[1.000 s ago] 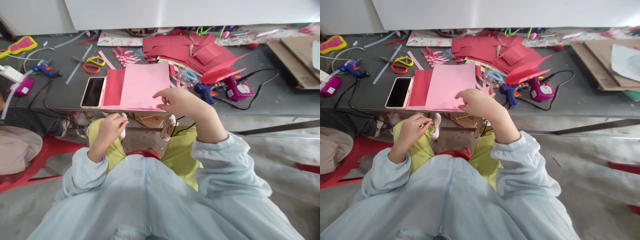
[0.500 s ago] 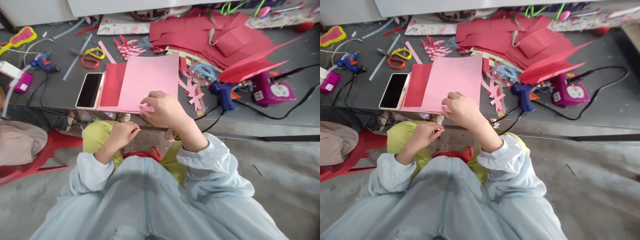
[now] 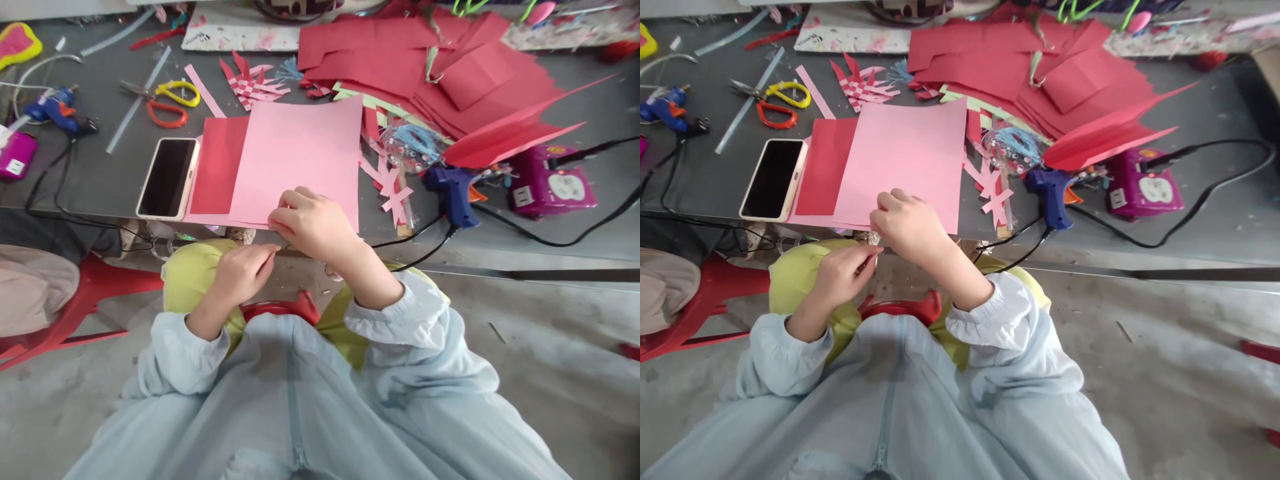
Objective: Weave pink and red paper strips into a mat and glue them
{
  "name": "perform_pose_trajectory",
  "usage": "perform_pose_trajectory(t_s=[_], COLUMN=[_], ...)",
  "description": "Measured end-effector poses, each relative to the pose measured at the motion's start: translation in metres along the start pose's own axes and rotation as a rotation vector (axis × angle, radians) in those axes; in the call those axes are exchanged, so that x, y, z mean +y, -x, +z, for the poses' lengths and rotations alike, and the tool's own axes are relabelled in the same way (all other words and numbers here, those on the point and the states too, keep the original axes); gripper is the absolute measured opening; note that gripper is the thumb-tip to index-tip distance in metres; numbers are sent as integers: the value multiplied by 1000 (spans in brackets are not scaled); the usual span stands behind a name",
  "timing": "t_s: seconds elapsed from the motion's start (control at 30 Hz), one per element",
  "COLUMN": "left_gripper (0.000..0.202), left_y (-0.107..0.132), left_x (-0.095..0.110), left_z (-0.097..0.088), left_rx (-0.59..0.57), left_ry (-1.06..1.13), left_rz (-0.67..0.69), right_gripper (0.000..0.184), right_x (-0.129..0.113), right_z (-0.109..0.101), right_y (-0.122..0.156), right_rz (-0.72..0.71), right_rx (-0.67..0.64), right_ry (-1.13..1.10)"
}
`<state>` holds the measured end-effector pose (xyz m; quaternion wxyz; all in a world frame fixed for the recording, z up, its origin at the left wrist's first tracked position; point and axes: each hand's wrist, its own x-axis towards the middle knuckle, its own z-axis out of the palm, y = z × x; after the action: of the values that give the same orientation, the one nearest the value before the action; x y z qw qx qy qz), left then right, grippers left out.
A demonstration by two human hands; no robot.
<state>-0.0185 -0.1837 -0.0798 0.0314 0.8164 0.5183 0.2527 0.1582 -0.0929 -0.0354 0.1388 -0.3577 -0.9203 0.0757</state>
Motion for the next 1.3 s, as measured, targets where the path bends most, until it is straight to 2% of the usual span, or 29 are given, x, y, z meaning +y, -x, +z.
perform_pose_trajectory(t_s=[0.17,0.3,0.4,0.53,0.63,0.73,0.83,0.97,1.07,1.17,1.3], left_gripper=[22,24,31,31,23,22,25,28,30,30,28], left_y=[4,6,6,6,5,3,3,4,6,7,7], left_x=[4,6,3,-4,-7,-7,-7,-11,-13,-12,-5], left_z=[0,1,2,3,3,0,-3,-6,-6,-7,-6], left_rx=[86,223,306,285,260,298,334,350,367,377,325], left_ry=[-47,-10,-41,-100,-90,-73,-43,-18,-3,37,238], left_rz=[-8,63,65,50,65,58,62,74,106,116,86], right_gripper=[31,31,30,26,21,24,19,15,18,27,32], right_x=[-4,-7,-8,-3,7,19,29,37,42,42,28], right_z=[9,14,18,17,9,-1,-8,-10,-9,-7,-1], right_y=[3,9,16,27,38,50,63,78,88,91,79], right_rz=[-37,-122,-195,-217,-200,-155,-74,34,62,53,90], right_rx=[59,149,216,190,178,215,220,185,185,230,226], right_ry=[81,174,203,161,103,111,139,131,146,157,150])
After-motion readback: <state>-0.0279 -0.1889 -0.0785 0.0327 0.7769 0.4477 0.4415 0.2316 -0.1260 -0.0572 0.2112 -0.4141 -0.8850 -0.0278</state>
